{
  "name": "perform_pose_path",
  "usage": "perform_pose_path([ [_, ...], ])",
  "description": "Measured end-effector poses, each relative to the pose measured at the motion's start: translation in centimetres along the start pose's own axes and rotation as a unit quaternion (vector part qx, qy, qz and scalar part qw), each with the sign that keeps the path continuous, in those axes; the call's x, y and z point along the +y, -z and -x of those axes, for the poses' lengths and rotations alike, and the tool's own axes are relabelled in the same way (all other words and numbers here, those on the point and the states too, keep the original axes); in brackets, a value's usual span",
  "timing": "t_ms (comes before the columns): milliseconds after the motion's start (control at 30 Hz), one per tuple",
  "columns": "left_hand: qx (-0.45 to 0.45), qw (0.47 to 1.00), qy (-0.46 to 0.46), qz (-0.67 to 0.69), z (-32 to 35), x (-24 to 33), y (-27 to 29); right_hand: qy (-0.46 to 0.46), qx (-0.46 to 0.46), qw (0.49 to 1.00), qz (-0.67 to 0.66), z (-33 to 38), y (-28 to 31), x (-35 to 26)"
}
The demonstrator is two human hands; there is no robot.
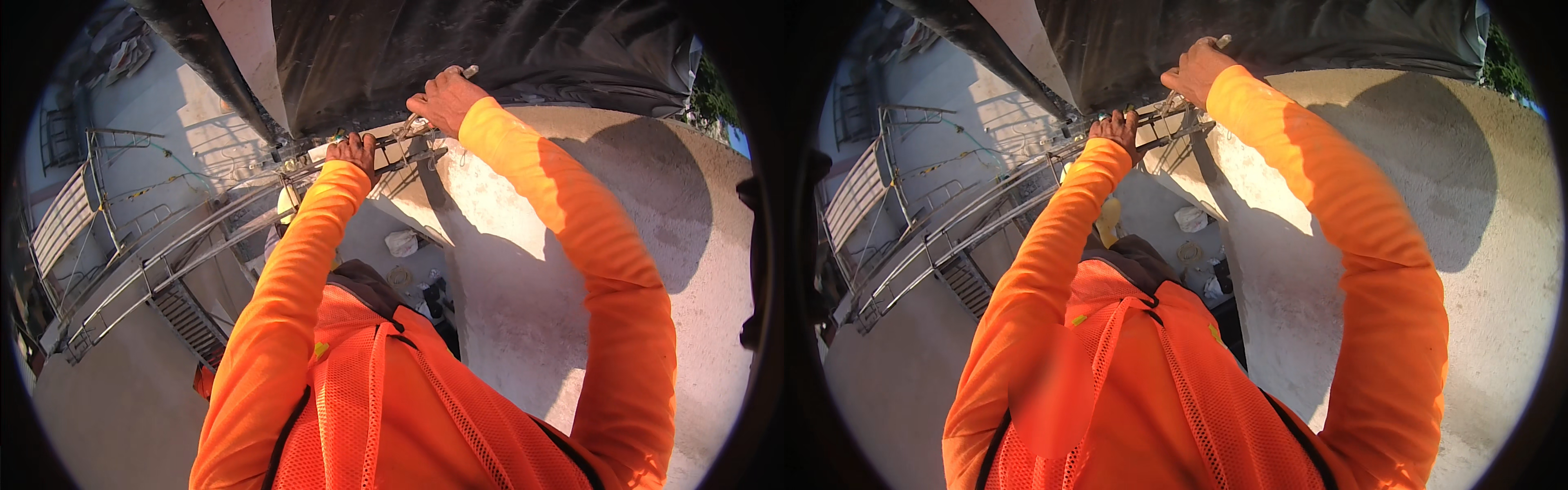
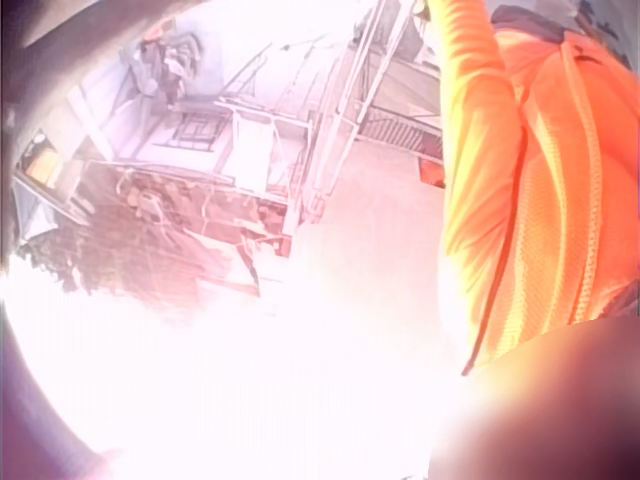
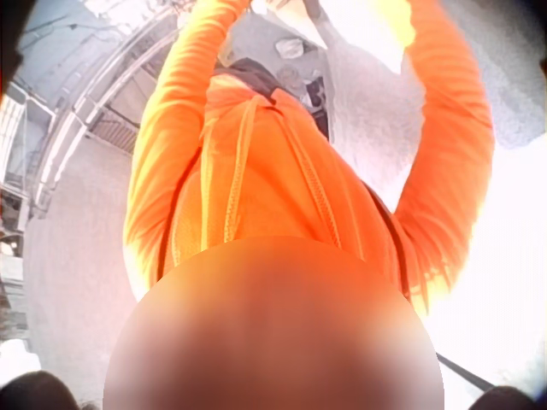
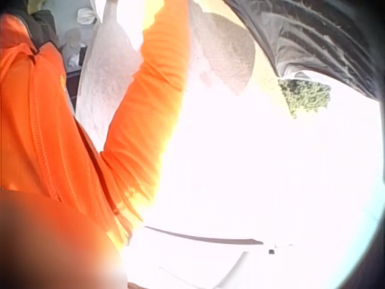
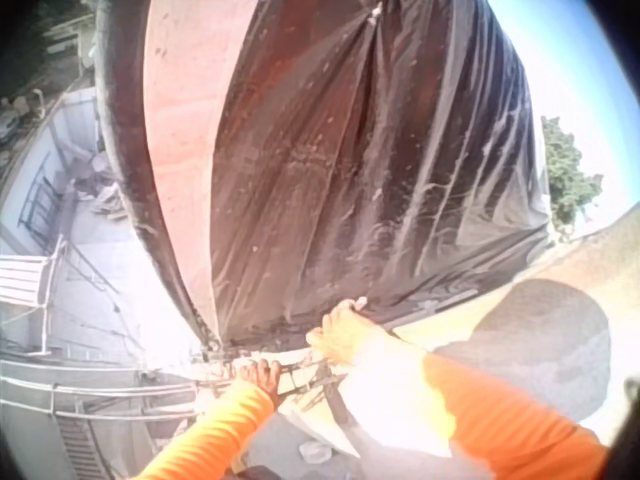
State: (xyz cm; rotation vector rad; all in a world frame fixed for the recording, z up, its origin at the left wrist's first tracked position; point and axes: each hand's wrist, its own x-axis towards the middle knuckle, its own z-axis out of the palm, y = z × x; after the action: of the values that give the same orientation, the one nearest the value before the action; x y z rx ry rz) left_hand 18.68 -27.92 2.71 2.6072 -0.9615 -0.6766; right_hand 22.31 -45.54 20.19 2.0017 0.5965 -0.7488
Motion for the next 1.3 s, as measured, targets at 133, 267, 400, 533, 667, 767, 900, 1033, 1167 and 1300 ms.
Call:
perform_pose_path([
  [133,-0.011,1.0,0.008,-0.022,-0.1,0.0,-0.5,-0.004,-0.268,0.918,-0.291,-0.1,2.0,0.2],
  [267,0.012,0.999,-0.011,-0.029,0.2,0.2,-0.6,-0.178,-0.241,0.787,-0.539,4.0,-1.2,-3.0],
  [400,-0.001,0.999,0.002,-0.048,0.5,0.5,-0.1,-0.243,-0.199,0.741,-0.593,6.0,-3.0,-6.1],
  [533,-0.025,0.999,0.011,-0.032,0.3,0.4,0.0,-0.215,-0.165,0.809,-0.522,6.3,-1.2,-4.9],
  [667,0.0,1.0,0.008,-0.008,0.1,0.0,-0.7,-0.132,-0.402,0.722,-0.547,4.6,0.3,-1.7],
  [767,0.015,1.0,0.009,-0.006,0.1,-0.1,-1.4,-0.116,-0.169,0.905,-0.372,4.6,-0.1,-1.9],
  [900,0.008,1.0,0.008,-0.004,-0.1,-0.1,-1.6,0.001,0.121,0.992,0.024,6.8,-0.9,-3.4],
  [1033,0.003,1.0,0.009,-0.009,-0.1,-0.2,-1.2,0.007,0.079,0.992,0.099,5.7,0.5,-1.7],
  [1167,-0.013,1.0,0.008,0.002,0.2,0.0,-0.8,-0.009,-0.237,0.91,-0.341,1.8,2.2,1.0],
  [1300,0.002,1.0,0.004,-0.026,0.2,0.1,-0.1,-0.145,-0.324,0.693,-0.628,4.8,0.6,-0.2],
])
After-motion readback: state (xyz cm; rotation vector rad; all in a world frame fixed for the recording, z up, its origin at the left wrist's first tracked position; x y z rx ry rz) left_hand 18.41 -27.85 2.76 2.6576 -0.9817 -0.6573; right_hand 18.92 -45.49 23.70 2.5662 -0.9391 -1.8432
